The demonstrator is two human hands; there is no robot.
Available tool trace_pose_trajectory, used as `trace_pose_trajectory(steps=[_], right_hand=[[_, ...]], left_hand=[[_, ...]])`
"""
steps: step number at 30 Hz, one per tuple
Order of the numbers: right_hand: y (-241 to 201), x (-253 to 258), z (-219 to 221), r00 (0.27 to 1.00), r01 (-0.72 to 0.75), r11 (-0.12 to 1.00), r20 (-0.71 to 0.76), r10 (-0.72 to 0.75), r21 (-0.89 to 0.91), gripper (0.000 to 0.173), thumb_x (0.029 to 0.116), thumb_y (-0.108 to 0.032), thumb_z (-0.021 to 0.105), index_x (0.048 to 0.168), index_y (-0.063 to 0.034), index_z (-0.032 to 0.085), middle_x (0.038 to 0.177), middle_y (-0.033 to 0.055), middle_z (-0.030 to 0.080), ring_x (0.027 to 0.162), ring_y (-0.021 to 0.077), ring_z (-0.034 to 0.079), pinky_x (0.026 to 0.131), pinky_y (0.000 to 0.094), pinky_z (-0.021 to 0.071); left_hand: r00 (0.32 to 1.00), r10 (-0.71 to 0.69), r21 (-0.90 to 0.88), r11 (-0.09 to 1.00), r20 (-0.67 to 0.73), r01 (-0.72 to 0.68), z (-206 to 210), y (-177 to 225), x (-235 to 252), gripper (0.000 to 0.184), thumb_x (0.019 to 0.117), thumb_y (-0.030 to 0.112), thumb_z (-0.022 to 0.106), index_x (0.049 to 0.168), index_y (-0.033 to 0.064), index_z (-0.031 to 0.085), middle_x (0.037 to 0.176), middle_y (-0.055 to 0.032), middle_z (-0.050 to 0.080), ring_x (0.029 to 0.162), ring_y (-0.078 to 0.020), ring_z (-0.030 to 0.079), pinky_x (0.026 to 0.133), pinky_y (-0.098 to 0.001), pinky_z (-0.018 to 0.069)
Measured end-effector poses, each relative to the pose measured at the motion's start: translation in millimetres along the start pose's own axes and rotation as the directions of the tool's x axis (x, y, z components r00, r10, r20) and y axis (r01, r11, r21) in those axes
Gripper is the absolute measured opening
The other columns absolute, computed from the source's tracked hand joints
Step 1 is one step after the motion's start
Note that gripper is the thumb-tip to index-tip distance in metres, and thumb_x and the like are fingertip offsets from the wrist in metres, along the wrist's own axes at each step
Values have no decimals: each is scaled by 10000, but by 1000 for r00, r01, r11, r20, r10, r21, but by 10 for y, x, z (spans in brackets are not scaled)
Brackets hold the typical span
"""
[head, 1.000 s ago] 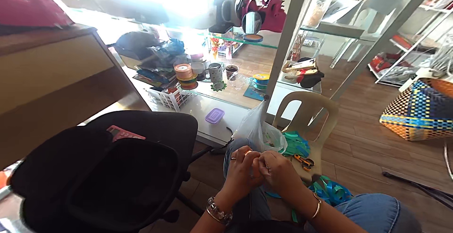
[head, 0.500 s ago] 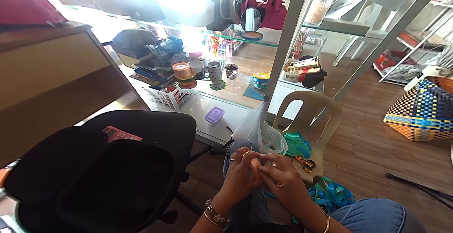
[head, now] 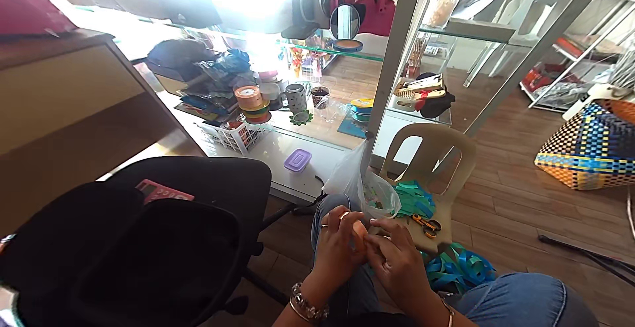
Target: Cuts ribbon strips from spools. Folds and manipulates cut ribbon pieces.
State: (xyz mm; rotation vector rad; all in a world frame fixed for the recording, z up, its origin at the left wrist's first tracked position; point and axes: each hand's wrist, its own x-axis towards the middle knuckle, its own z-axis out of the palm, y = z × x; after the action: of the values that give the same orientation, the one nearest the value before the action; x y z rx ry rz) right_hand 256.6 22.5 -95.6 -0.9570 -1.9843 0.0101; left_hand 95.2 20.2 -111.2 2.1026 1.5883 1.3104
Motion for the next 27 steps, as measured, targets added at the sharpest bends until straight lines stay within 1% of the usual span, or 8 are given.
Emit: trace_pose_trajectory(steps=[3,6,10,13,16,22,24,27], right_hand=[[-6,-3,-14,999,-42,997,13,41,62,165,935,-193,656,920,-104,794,1194,102,707,1144,226,654,941,307,558],[-1,5,-18,999,-37,998,19,36,51,161,935,-191,656,911,-109,793,1178,97,710,1144,219,651,950,296,550],[-1,6,14,1000,29,998,2,-29,-59,155,920,-178,650,877,-105,780,1099,79,714,1071,208,656,898,266,551],[-5,21,36,996,83,986,-5,-84,-143,141,912,-154,647,872,-86,764,1043,83,706,1027,220,661,867,255,552],[8,53,41,991,132,968,17,-131,-211,138,916,-144,636,863,-76,744,1019,77,695,1019,218,656,856,246,548],[29,132,9,982,180,958,104,-161,-223,145,907,-148,603,834,-75,704,1028,83,688,1005,239,659,768,271,563],[35,157,-11,981,173,962,129,-148,-212,163,911,-156,586,835,-68,700,1040,94,694,1006,250,664,766,287,567],[63,189,-37,979,175,964,143,-148,-202,167,916,-154,576,838,-65,694,1044,108,698,1002,267,675,757,306,576]], left_hand=[[999,2,-10,1000,35,-2,-20,-8,4,690,668,274,870,1303,143,634,1329,-209,556,1235,-427,531,965,-560,491],[999,15,6,1000,34,-15,-18,-9,6,697,654,276,875,1297,144,639,1320,-208,562,1229,-423,535,955,-556,495],[999,34,44,998,4,-34,17,-8,-15,679,654,250,865,1287,147,643,1305,-220,574,1222,-446,543,954,-575,493],[998,56,86,995,-22,-54,53,-8,-28,645,673,233,859,1277,149,651,1282,-222,585,1200,-455,556,926,-578,510],[996,85,140,987,-32,-79,69,-7,-36,615,708,270,837,1285,172,645,1275,-206,587,1187,-439,562,917,-549,517],[991,130,126,984,-19,-126,47,-39,-76,603,716,300,830,1279,207,632,1282,-178,575,1226,-398,540,993,-504,488],[992,126,97,988,-17,-124,41,-46,-90,611,723,338,828,1285,216,620,1288,-171,568,1245,-385,526,1021,-498,468],[994,111,59,992,0,-111,31,-47,-103,624,710,337,854,1280,217,632,1301,-180,569,1268,-389,520,1038,-513,465]])
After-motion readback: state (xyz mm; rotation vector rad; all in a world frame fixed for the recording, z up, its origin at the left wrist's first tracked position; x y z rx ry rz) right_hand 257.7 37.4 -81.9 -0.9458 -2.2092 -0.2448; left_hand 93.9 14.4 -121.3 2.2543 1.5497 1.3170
